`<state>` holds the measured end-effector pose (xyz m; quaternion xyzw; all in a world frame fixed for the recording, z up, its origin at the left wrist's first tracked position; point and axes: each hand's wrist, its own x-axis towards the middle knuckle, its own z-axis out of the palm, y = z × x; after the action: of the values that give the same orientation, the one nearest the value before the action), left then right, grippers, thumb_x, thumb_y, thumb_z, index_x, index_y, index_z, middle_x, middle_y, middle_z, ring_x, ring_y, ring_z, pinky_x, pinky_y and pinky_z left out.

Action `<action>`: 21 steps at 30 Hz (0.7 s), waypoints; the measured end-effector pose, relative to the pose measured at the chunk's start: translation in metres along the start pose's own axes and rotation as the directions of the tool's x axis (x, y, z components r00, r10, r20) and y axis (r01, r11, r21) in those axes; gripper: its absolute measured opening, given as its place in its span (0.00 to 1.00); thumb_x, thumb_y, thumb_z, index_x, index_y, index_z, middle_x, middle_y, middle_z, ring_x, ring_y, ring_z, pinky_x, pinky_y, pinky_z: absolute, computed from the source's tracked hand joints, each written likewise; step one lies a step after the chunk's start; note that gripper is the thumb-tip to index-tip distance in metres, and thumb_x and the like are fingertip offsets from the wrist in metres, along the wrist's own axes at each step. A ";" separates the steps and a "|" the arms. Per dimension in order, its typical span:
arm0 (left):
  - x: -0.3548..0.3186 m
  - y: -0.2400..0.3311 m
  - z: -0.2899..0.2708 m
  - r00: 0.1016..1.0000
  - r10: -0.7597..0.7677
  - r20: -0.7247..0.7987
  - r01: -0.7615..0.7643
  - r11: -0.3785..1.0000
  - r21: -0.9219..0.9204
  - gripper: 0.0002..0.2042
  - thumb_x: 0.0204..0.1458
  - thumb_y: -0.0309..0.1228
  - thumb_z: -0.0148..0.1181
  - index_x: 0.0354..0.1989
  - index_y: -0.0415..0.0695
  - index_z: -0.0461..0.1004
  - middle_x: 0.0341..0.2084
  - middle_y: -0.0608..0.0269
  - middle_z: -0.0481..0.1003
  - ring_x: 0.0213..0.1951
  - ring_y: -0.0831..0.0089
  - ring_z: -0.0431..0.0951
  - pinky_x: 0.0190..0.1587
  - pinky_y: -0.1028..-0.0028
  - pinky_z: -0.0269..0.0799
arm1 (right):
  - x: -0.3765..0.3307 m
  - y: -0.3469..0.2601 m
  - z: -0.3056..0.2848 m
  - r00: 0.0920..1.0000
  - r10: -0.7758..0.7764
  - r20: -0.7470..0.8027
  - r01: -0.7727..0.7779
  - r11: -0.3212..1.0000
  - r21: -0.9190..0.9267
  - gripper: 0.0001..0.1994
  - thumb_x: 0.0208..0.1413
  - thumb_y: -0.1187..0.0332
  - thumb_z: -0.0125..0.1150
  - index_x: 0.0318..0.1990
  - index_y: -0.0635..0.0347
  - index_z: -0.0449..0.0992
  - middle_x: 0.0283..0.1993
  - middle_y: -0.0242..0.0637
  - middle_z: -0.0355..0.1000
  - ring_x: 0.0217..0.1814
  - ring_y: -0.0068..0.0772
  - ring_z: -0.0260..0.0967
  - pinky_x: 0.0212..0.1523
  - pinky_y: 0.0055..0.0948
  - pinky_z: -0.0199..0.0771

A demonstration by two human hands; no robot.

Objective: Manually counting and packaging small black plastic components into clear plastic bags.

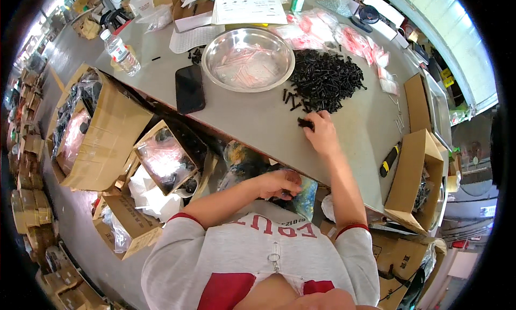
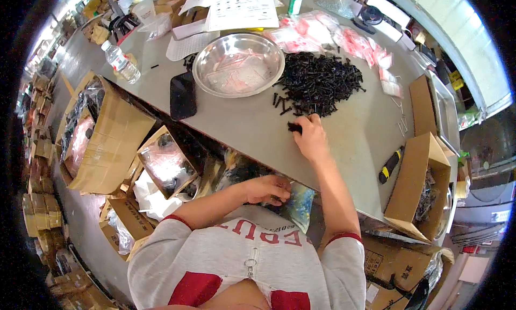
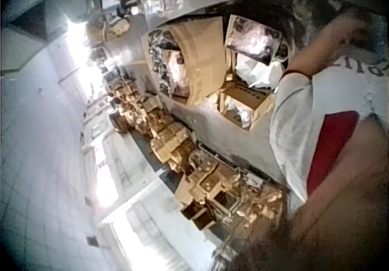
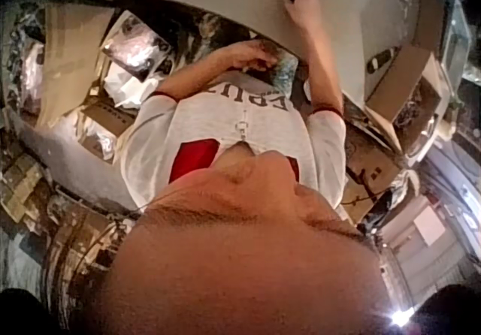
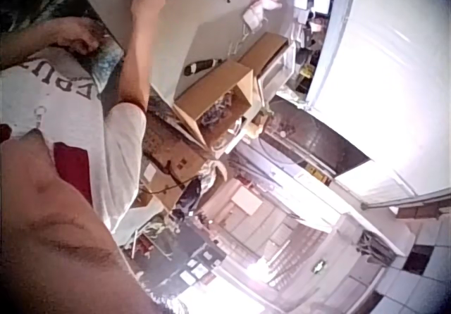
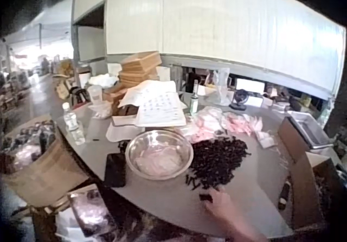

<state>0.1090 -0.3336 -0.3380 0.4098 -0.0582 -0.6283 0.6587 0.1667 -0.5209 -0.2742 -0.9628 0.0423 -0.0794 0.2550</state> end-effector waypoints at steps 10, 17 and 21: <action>0.010 0.004 -0.007 0.993 -0.024 0.116 0.052 0.969 -0.243 0.09 0.50 0.31 0.64 0.37 0.45 0.71 0.32 0.64 0.72 0.35 0.72 0.73 0.43 0.62 0.71 | -0.072 -0.012 -0.034 0.816 -0.348 0.462 0.222 0.926 0.305 0.14 0.45 0.80 0.56 0.41 0.58 0.75 0.45 0.42 0.69 0.48 0.47 0.68 0.47 0.37 0.69; -0.002 0.021 0.017 0.948 0.215 0.234 -0.269 0.936 0.228 0.14 0.48 0.29 0.66 0.42 0.44 0.71 0.32 0.68 0.68 0.38 0.77 0.68 0.45 0.69 0.67 | -0.089 -0.020 -0.063 0.830 -0.426 0.360 0.212 0.838 0.503 0.11 0.46 0.82 0.57 0.39 0.64 0.75 0.40 0.41 0.72 0.42 0.44 0.71 0.40 0.34 0.73; -0.008 0.060 0.028 0.864 0.331 0.379 -0.498 0.673 0.547 0.19 0.48 0.29 0.66 0.48 0.41 0.69 0.37 0.66 0.70 0.43 0.76 0.68 0.49 0.72 0.66 | -0.097 -0.024 -0.080 0.903 -0.405 0.140 0.285 0.811 0.511 0.10 0.46 0.80 0.60 0.38 0.61 0.76 0.38 0.41 0.74 0.41 0.43 0.72 0.40 0.35 0.74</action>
<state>0.1374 -0.3470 -0.2788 0.4992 -0.4383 -0.4503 0.5966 0.0585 -0.5269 -0.2062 -0.8631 -0.1868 -0.0147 0.4690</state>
